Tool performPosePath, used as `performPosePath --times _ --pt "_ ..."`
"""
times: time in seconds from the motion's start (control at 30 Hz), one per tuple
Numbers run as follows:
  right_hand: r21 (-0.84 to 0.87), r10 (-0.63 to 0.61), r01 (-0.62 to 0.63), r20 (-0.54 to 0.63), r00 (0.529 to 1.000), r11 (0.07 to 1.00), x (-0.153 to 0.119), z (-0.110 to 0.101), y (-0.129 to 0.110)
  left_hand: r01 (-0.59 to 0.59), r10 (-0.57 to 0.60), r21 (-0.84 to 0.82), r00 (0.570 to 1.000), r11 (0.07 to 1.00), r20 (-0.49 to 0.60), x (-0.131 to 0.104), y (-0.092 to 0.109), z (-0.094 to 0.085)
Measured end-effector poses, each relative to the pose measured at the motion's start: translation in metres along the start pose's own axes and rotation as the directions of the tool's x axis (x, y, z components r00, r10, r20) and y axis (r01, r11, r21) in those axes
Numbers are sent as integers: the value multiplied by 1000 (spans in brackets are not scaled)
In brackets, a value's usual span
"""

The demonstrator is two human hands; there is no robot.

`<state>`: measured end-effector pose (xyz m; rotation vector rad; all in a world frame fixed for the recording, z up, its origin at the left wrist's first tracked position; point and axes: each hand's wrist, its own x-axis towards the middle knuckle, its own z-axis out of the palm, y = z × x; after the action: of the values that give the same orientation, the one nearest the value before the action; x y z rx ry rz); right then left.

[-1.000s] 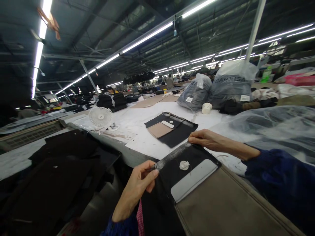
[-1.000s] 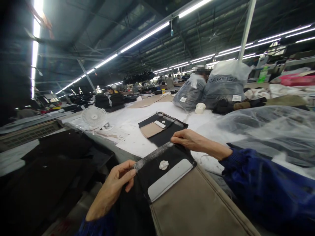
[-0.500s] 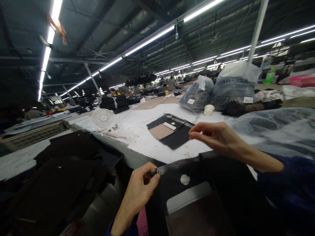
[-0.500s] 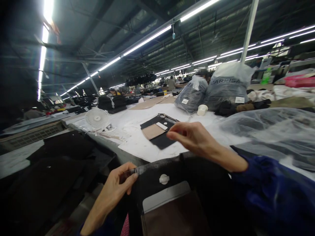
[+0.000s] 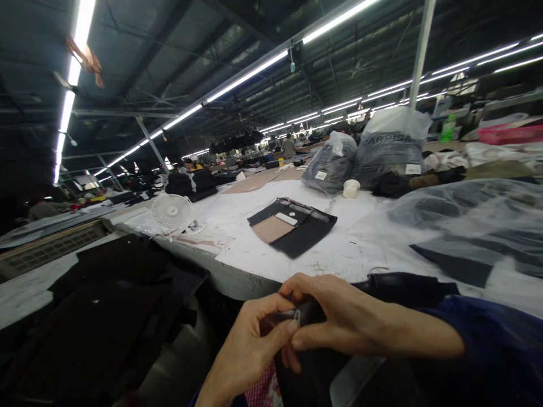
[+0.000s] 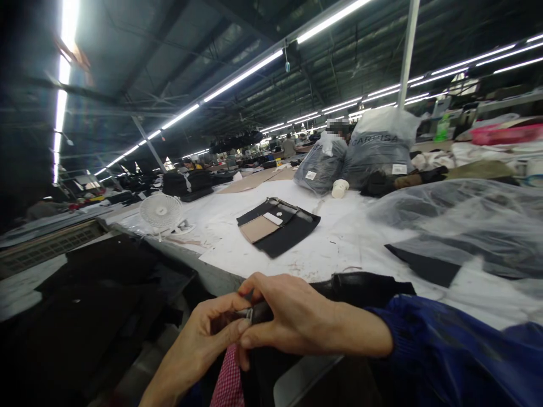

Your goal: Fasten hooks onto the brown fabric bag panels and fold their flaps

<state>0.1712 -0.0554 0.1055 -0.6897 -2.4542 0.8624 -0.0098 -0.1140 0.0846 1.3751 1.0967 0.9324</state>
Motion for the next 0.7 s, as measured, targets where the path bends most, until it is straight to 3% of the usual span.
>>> performPosePath --times 0.23,0.47,0.6,0.7 --pt "42 25 -23 -49 998 999 3 6 6 18 -18 13 1000 1000 -8 3 -6 -4" --pt "141 79 -79 5 997 987 7 3 9 12 -11 18 1000 1000 -27 4 -11 -5" --pt "100 78 -76 -19 997 992 6 1 11 -31 31 60 999 998 11 2 -12 -10" --pt "94 55 -53 -20 998 994 2 1 10 -29 32 106 999 994 -33 -3 -16 -15"
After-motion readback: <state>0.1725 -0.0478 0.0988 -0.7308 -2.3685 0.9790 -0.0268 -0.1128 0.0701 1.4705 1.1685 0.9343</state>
